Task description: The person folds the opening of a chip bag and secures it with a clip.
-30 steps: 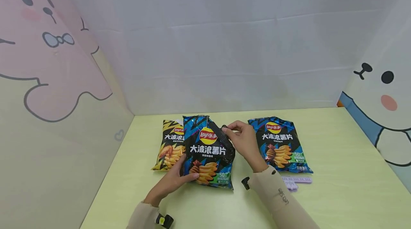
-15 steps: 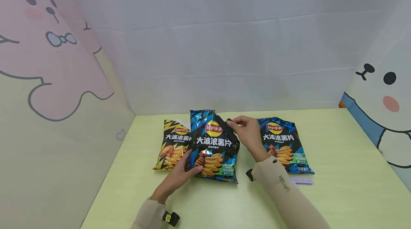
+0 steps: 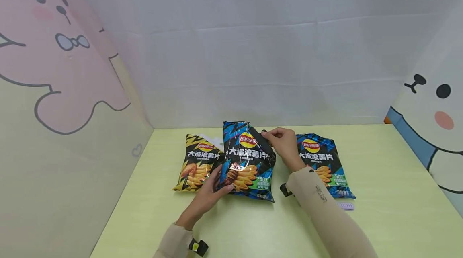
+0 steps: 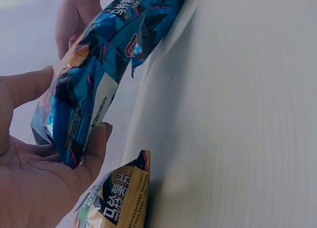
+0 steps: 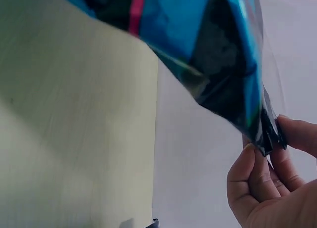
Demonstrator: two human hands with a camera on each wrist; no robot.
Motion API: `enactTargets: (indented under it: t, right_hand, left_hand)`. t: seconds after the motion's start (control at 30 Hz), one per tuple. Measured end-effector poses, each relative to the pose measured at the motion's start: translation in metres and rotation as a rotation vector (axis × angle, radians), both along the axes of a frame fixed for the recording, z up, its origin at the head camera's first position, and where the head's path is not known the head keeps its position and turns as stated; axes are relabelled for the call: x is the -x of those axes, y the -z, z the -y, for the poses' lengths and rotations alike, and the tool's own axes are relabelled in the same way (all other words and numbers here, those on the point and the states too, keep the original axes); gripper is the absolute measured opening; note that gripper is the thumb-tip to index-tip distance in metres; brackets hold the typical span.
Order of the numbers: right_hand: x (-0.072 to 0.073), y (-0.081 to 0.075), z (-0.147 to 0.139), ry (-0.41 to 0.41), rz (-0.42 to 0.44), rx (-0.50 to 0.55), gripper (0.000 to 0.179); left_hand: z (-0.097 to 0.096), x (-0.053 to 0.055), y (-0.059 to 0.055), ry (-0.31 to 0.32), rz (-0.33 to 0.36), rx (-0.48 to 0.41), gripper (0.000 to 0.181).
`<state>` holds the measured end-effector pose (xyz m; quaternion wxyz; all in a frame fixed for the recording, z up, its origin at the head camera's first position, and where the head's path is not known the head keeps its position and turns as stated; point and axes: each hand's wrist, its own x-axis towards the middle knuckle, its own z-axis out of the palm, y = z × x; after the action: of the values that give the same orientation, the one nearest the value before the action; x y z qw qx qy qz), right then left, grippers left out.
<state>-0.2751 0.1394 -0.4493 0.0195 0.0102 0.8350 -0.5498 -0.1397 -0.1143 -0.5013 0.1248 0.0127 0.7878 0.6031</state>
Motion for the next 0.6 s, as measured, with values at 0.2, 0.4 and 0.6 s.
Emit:
enactTargets:
  t: [0.2,0.4,0.6]
  right_hand:
    - [0.008,0.003,-0.001,0.011,0.037,-0.01,0.038]
    - [0.013,0.012,-0.002,0.026,0.095,-0.05,0.038]
    - [0.019,0.017,-0.002,0.034,0.076,-0.069,0.037]
  left_hand:
    - [-0.003,0.002,0.0,0.021,-0.024,0.008,0.084]
    - [-0.008,0.002,0.002,0.035,-0.002,0.007,0.083]
    - [-0.014,0.005,0.001,0.036,0.011,-0.008,0.084]
